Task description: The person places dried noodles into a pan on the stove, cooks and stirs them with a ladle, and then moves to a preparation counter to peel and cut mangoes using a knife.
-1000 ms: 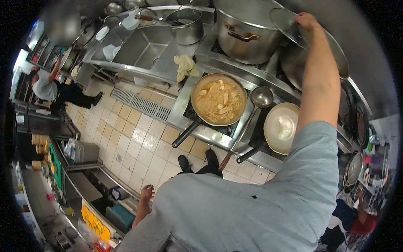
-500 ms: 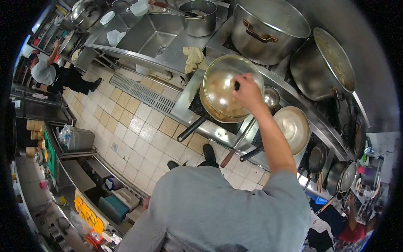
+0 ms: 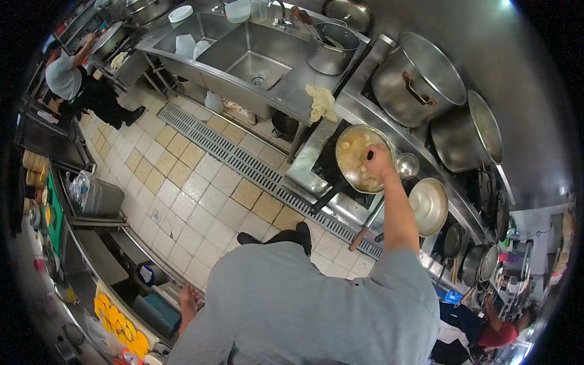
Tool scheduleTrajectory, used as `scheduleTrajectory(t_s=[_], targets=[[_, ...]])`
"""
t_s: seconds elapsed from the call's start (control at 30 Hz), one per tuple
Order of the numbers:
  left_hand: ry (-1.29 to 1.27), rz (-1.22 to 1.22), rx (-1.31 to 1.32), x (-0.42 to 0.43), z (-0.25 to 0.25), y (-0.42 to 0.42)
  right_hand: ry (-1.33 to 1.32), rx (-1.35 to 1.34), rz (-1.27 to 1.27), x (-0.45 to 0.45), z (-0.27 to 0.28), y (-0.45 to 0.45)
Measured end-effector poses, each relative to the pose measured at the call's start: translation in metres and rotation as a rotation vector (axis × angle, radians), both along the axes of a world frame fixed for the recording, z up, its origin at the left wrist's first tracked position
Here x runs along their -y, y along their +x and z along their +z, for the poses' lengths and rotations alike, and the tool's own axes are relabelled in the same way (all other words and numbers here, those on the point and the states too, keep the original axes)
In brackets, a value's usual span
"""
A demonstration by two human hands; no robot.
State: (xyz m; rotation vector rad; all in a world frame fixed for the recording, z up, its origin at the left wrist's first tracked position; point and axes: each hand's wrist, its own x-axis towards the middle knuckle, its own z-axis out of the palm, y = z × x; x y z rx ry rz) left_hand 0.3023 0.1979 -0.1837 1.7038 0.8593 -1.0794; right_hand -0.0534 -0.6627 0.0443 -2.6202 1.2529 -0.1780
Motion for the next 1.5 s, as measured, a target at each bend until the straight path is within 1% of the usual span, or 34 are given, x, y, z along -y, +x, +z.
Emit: scheduleTrajectory(t_s=[0.03, 0.1, 0.13, 0.17, 0.2, 0.23, 0.27, 0.3, 0.33, 0.37, 0.4, 0.43, 0.47, 0.5, 0.53, 0.57, 0.6, 0.63, 0.7, 0.77, 0.83, 0.87, 0.9, 0.93, 1.0, 1.03, 1.1, 1.17, 1.2, 1.23, 1.3, 1.37, 1.43, 1.5], targets=[[-0.001, -0.006, 0.0, -0.002, 0.004, 0.006, 0.002, 0.024, 0.026, 0.006, -0.002, 0.001], [0.111, 0.073, 0.052, -0.014, 0.022, -0.003, 0.046, 0.012, 0.032, 0.011, -0.003, -0.001], [0.059, 0.073, 0.009, -0.031, 0.014, 0.004, 0.084, 0.025, 0.032, 0.014, -0.003, -0.001], [-0.117, -0.012, 0.143, -0.062, -0.027, 0.004, 0.062, 0.085, -0.004, 0.032, -0.03, -0.017], [-0.271, -0.07, 0.302, -0.098, -0.046, -0.007, 0.125, -0.025, -0.071, 0.008, 0.009, 0.002], [-0.01, 0.193, 0.042, -0.039, 0.026, 0.008, -0.071, -0.09, -0.029, 0.029, -0.02, -0.016], [0.04, 0.21, 0.045, -0.045, 0.003, 0.013, -0.027, -0.067, -0.2, -0.009, 0.029, 0.022], [0.092, 0.128, 0.081, -0.036, 0.007, 0.024, -0.067, 0.08, -0.148, 0.005, 0.02, 0.028], [0.151, 0.077, 0.086, -0.03, -0.003, 0.034, -0.163, 0.225, -0.294, 0.016, 0.003, 0.041], [0.228, -0.028, 0.146, -0.012, 0.004, 0.042, -0.255, 0.175, -0.326, -0.011, 0.03, 0.084], [0.225, -0.142, 0.133, 0.003, 0.012, 0.059, -0.352, 0.165, -0.238, 0.005, 0.02, 0.096], [0.274, -0.276, 0.141, 0.014, 0.003, 0.073, -0.246, 0.264, -0.175, 0.02, 0.02, 0.112], [0.251, -0.294, 0.175, 0.03, 0.006, 0.088, -0.446, 0.19, -0.262, 0.045, 0.003, 0.117], [0.223, -0.331, 0.21, 0.045, 0.011, 0.102, -0.496, 0.183, -0.382, 0.077, -0.015, 0.112], [0.23, -0.302, 0.222, 0.055, 0.017, 0.114, -0.923, -0.117, -0.22, 0.11, -0.041, 0.075], [0.145, -0.245, 0.271, 0.064, 0.022, 0.133, -1.345, -0.427, -0.054, 0.132, -0.063, 0.069], [0.057, -0.2, 0.313, 0.073, 0.027, 0.148, -1.236, -0.404, -0.127, 0.126, -0.059, 0.051], [0.055, -0.197, 0.317, 0.074, 0.031, 0.16, -0.969, -0.323, -0.271, 0.109, -0.051, 0.057], [0.099, 0.261, 0.352, 0.061, 0.04, 0.173, -0.812, -0.308, -0.405, 0.088, -0.039, 0.067], [0.298, 0.174, 0.241, 0.039, 0.039, 0.183, -0.747, -0.319, -0.431, 0.081, -0.04, 0.079], [0.445, -0.001, 0.232, 0.033, 0.059, 0.181, -0.683, -0.327, -0.416, 0.09, -0.04, 0.092], [0.461, -0.402, 0.114, 0.014, 0.047, 0.187, -0.638, -0.326, -0.423, 0.093, -0.041, 0.091], [0.479, -0.374, 0.26, -0.012, -0.006, 0.171, -0.572, -0.326, -0.444, 0.086, -0.045, 0.08], [0.373, -0.345, 0.224, -0.01, -0.004, 0.175, -0.495, -0.321, -0.48, 0.075, -0.054, 0.057], [0.118, -0.159, 0.174, -0.001, 0.016, 0.189, -0.285, -0.266, -0.55, 0.063, -0.086, 0.029], [-0.058, -0.011, -0.12, -0.027, -0.019, 0.205, -0.195, -0.222, -0.595, 0.062, -0.103, 0.025], [0.037, -0.378, 0.01, -0.001, -0.001, 0.271, -0.109, -0.206, -0.721, 0.057, -0.118, -0.008], [0.061, -0.595, 0.089, 0.034, 0.007, 0.334, -0.166, -0.273, -0.927, 0.043, -0.08, 0.028], [0.051, -0.663, 0.127, 0.054, 0.011, 0.365, -0.07, -0.258, -1.096, 0.045, -0.069, 0.042], [0.036, -0.706, 0.171, 0.065, 0.015, 0.39, -0.004, -0.286, -1.054, 0.038, -0.048, 0.06], [-0.063, -0.709, 0.286, 0.093, 0.022, 0.436, 0.116, -0.218, -1.073, 0.027, -0.019, 0.075], [-0.185, -0.629, 0.41, 0.111, 0.025, 0.474, 0.117, -0.238, -1.062, 0.03, -0.024, 0.073], [-0.079, -0.309, 0.354, 0.171, 0.071, 0.474, 0.109, -0.266, -1.048, 0.032, -0.026, 0.073], [-0.094, -0.357, 0.348, 0.192, 0.068, 0.474, 0.082, -0.3, -1.088, 0.033, -0.032, 0.076]])
